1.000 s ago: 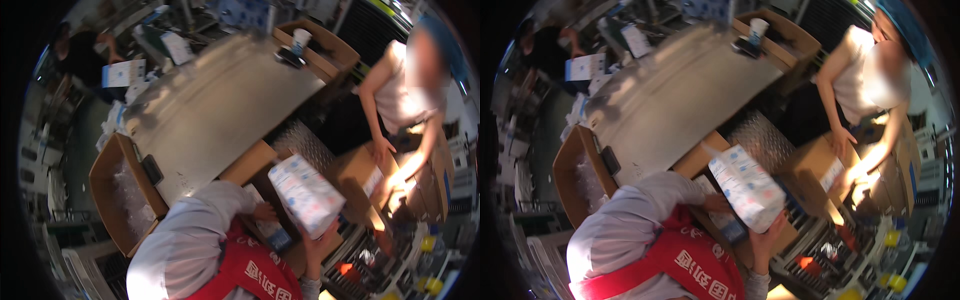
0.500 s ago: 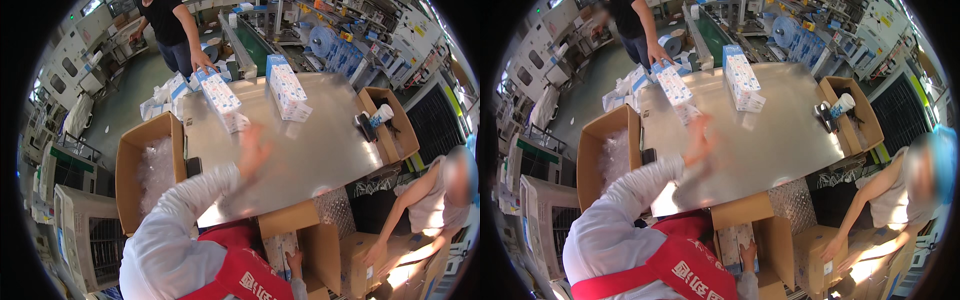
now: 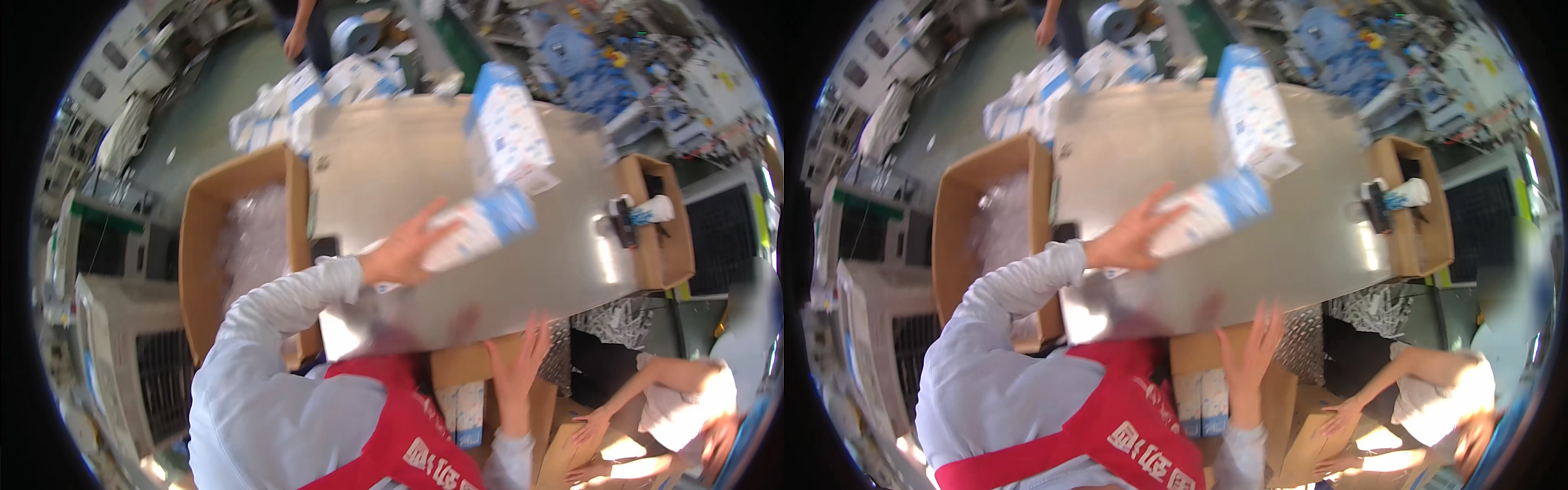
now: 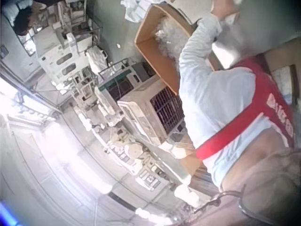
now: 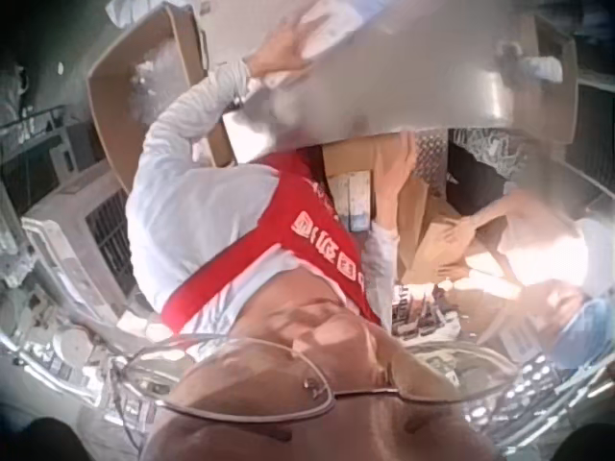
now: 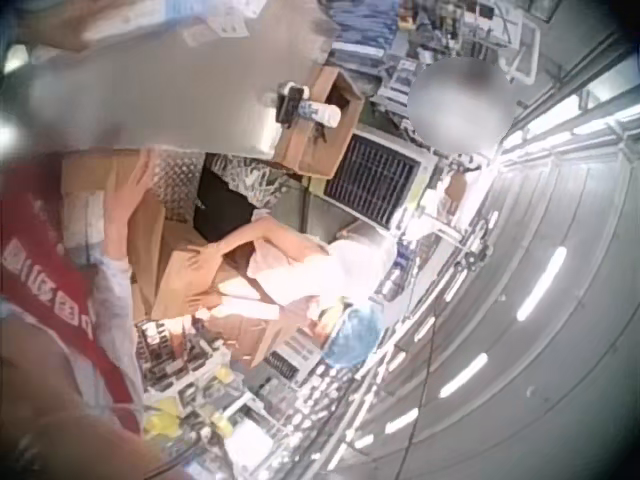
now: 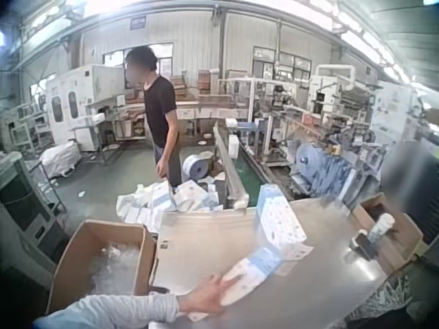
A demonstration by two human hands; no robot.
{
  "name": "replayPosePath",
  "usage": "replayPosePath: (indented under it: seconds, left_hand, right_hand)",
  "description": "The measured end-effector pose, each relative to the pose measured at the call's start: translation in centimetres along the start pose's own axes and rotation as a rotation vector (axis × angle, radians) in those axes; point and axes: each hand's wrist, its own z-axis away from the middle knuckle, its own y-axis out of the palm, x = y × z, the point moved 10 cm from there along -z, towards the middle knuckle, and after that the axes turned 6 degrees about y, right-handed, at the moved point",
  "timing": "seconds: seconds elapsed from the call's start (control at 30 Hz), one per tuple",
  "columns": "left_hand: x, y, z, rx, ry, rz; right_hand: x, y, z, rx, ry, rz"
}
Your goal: The person packs wrapped paper products into cardboard boxes by hand, folds the flaps closed, and places the boxes onto a conveyor line.
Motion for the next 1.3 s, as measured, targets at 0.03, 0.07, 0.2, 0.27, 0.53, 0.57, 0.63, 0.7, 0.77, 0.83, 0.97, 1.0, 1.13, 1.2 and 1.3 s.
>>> replayPosePath:
  seconds: [0.03,0.07,0.2,0.27,0.53,0.57,0.63,0.7,0.77,0.83,0.97,1.0,1.13,1.2,1.3]
  left_hand:
    - [-2.7,0.9,1.9,0.000,0.059,-0.090]
    - [-5.0,0.4,2.9,0.020,0.072,-0.164]
    - [3.1,-8.6,12.7,-0.565,-0.325,-0.211]
    - [10.1,-12.3,23.1,-0.766,-0.695,-0.444]
    - [28.5,-1.0,42.9,-0.828,-1.044,0.489]
    - [29.4,-0.1,43.1,-1.116,-1.101,0.877]
    - [30.0,-1.4,41.6,-1.140,-1.163,0.814]
    - [26.1,-6.5,39.8,-0.355,-1.274,-0.474]
    - [22.4,-8.3,36.2,-0.181,-1.368,-0.674]
    - [22.7,-9.8,39.7,-0.213,-1.382,-0.690]
    - [21.7,-16.8,42.4,-0.231,-1.177,-0.771]
    - [21.6,-18.9,41.5,-0.237,-1.089,-0.733]
    - [5.6,-16.3,25.4,-0.606,-0.641,-0.477]
    - [-2.9,-10.2,16.8,-0.431,-0.331,-0.248]
    - [-15.2,5.3,7.6,0.117,-0.102,0.035]
  right_hand:
    - [4.1,0.0,-2.4,0.043,-0.179,0.139]
    - [6.9,1.7,-4.3,0.102,-0.335,0.210]
    - [2.9,8.7,-4.6,0.614,0.010,0.003]
    - [2.0,4.9,-5.1,0.375,-0.003,-0.094]
    - [-9.3,-10.2,14.1,0.052,0.292,-0.297]
    - [-11.0,-10.0,18.1,0.116,0.351,-0.264]
    - [-14.0,-6.2,25.3,0.232,0.275,0.048]
    - [-19.0,-2.2,29.2,0.140,0.456,-0.218]
    - [-23.0,0.0,30.8,-0.146,0.645,-0.737]
    - [-20.9,0.8,30.0,-0.217,0.174,0.296]
    - [-25.5,4.0,24.8,-0.108,0.410,0.219]
    - [-26.8,4.3,24.2,-0.087,0.422,0.197]
    - [-28.7,5.6,23.8,-0.063,0.432,0.291]
    - [-26.4,5.7,24.0,-0.025,0.426,0.338]
    - [-21.6,6.4,24.6,-0.046,0.364,0.382]
